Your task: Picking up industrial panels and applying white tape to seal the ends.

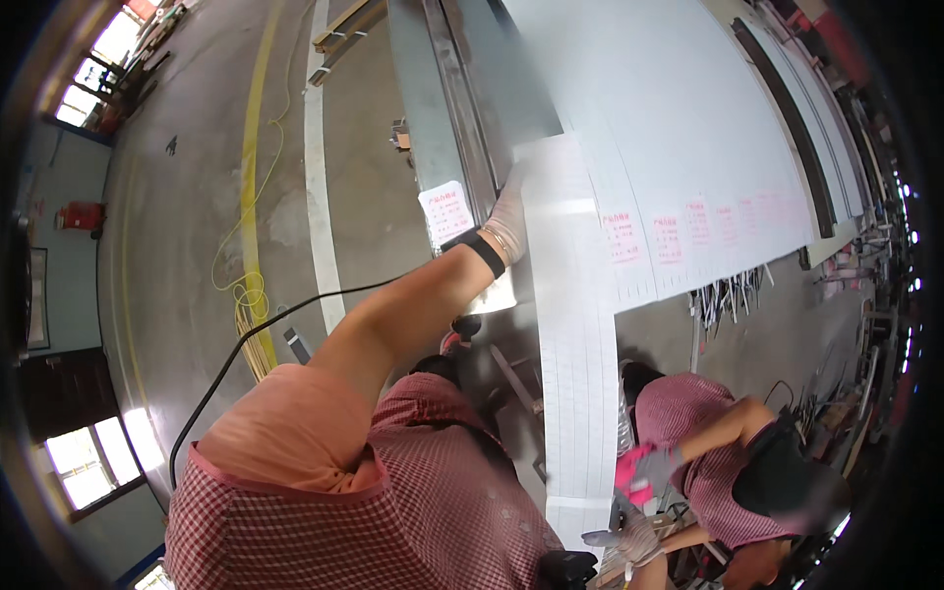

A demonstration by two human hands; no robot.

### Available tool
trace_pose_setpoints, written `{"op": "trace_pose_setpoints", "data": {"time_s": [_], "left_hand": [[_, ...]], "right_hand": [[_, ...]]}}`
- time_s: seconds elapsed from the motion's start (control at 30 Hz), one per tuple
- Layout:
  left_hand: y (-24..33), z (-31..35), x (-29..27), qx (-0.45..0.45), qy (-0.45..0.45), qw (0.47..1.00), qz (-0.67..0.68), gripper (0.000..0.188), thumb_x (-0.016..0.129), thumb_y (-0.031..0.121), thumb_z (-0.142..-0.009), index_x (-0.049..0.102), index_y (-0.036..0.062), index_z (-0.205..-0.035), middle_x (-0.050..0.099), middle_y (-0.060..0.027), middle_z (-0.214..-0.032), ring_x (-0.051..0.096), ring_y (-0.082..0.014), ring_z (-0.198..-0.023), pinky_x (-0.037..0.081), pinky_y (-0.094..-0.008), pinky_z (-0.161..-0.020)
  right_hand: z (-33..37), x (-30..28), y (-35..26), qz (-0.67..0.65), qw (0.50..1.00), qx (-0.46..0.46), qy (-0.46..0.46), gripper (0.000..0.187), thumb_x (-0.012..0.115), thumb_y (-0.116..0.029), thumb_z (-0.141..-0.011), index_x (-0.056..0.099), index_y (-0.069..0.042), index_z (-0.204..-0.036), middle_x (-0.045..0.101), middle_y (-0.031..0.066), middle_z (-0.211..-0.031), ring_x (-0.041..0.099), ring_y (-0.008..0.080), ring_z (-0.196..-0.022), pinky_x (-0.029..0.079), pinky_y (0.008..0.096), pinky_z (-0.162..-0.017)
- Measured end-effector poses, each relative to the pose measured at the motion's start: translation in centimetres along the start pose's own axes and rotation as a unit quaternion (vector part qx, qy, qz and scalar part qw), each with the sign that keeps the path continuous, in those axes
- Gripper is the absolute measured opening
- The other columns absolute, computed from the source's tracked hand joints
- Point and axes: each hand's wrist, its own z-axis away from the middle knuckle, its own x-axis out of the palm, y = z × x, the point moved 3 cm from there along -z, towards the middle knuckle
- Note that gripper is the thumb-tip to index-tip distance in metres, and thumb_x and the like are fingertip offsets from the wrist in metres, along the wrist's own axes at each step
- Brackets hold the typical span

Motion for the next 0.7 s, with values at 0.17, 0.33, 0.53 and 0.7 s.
{"op": "trace_pose_setpoints", "data": {"time_s": [0.17, 0.33, 0.53, 0.7], "left_hand": [[0.2, -2.4, -6.4, 0.003, 0.047, 0.998, 0.052, 0.048, 0.051, 0.049, -0.098, 0.059, 0.0102, -0.126, 0.062, -0.0059, -0.123, 0.057, -0.0180, -0.113, 0.048, -0.0323, -0.095], [-7.1, 8.9, -6.3, -0.063, 0.101, 0.988, -0.103, 0.110, 0.072, 0.054, -0.085, 0.001, 0.0149, -0.159, 0.040, -0.0201, -0.151, 0.043, -0.0312, -0.138, 0.042, -0.0512, -0.107], [-18.5, 27.5, -2.2, -0.138, -0.029, 0.954, -0.266, 0.109, 0.084, 0.033, -0.080, 0.011, -0.0012, -0.152, 0.044, -0.0214, -0.146, 0.040, -0.0298, -0.139, 0.032, -0.0448, -0.118], [-12.8, 23.0, 1.9, -0.184, 0.016, 0.959, -0.214, 0.112, 0.087, 0.029, -0.076, 0.011, 0.0071, -0.156, 0.039, -0.0190, -0.152, 0.037, -0.0293, -0.142, 0.031, -0.0493, -0.117]], "right_hand": [[-4.4, -2.6, -4.7, 0.070, 0.997, -0.003, -0.039, 0.092, 0.087, -0.013, -0.054, 0.053, 0.004, -0.138, 0.066, 0.0111, -0.124, 0.060, 0.0228, -0.115, 0.044, 0.0353, -0.102], [-10.6, -0.7, -15.5, 0.082, 0.980, -0.032, -0.176, 0.083, 0.075, -0.022, -0.065, 0.050, 0.005, -0.140, 0.063, 0.0145, -0.128, 0.058, 0.0265, -0.121, 0.042, 0.0364, -0.106], [-17.0, -0.2, -20.0, 0.015, 0.978, -0.108, -0.180, 0.077, 0.074, -0.037, -0.078, 0.051, 0.004, -0.140, 0.063, 0.0153, -0.129, 0.059, 0.0249, -0.120, 0.044, 0.0383, -0.104], [-16.0, 0.2, -18.6, -0.100, 0.966, -0.173, -0.165, 0.070, 0.065, -0.049, -0.091, 0.053, 0.001, -0.138, 0.062, 0.0115, -0.130, 0.061, 0.0216, -0.116, 0.049, 0.0370, -0.099]]}}
